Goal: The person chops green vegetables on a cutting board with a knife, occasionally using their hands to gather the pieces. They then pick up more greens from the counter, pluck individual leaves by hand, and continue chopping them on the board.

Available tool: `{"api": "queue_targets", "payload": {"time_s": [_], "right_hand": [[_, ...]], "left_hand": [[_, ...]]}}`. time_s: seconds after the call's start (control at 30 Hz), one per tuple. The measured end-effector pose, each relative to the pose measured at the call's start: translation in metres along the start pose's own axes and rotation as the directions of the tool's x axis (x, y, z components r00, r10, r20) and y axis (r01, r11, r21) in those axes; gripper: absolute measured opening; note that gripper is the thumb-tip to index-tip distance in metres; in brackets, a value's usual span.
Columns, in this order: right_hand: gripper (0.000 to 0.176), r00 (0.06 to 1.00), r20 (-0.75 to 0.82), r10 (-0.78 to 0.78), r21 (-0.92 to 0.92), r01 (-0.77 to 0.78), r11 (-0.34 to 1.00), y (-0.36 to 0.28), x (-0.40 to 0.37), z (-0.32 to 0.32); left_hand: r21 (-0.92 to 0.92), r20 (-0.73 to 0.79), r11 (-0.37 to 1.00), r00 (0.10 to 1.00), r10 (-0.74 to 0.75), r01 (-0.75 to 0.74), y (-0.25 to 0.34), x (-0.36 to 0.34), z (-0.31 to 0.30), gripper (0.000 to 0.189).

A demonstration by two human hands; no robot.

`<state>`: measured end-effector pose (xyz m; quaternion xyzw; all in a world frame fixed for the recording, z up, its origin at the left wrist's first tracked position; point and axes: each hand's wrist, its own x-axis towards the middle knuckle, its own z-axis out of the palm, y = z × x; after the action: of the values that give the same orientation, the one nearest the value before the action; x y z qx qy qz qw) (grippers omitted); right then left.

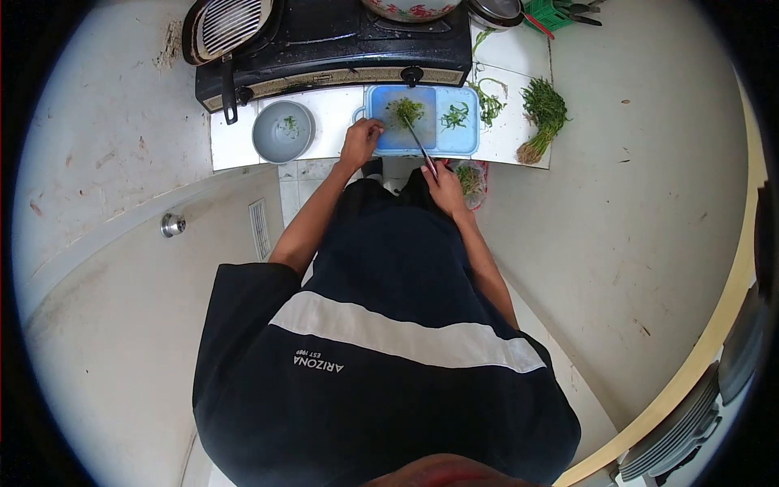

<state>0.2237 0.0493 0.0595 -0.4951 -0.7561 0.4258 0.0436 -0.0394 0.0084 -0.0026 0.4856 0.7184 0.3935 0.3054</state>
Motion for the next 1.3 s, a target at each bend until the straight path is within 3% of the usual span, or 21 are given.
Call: {"api": "queue_targets", "payload": {"time_s": [0.07, 0.13, 0.27, 0.53, 0.8, 1.3], "right_hand": [[0.041, 0.999, 0.035, 0.006, -0.050, -0.005, 0.999, 0.004, 0.004, 0.008], [0.045, 1.000, 0.009, -0.021, -0.051, 0.021, 0.999, 0.004, 0.011, 0.014], [0.042, 0.999, 0.045, 0.004, -0.087, 0.000, 0.996, -0.006, 0.016, 0.008], [0.042, 0.997, 0.035, -0.074, -0.164, 0.079, 0.983, -0.002, 0.020, 0.022], [0.042, 0.992, 0.004, -0.123, -0.129, 0.123, 0.984, -0.002, 0.018, 0.035], [0.040, 0.995, 0.029, -0.100, -0.229, 0.104, 0.968, 0.004, 0.021, 0.047]], "left_hand": [[-0.029, -0.012, 0.999, 1.000, 0.025, -0.025, -0.004, 0.003, 0.007, 0.016], [0.070, -0.029, 0.994, 0.996, 0.088, -0.086, -0.003, 0.002, 0.010, 0.016], [0.074, -0.040, 0.995, 0.997, 0.068, -0.065, 0.001, -0.005, 0.013, 0.016], [0.188, 0.018, 0.949, 0.967, 0.253, -0.252, -0.002, -0.005, 0.014, 0.020], [0.220, 0.036, 0.931, 0.956, 0.290, -0.290, -0.004, -0.007, 0.011, 0.020], [0.271, 0.113, 0.906, 0.945, 0.307, -0.326, 0.001, -0.004, 0.007, 0.022]]}}
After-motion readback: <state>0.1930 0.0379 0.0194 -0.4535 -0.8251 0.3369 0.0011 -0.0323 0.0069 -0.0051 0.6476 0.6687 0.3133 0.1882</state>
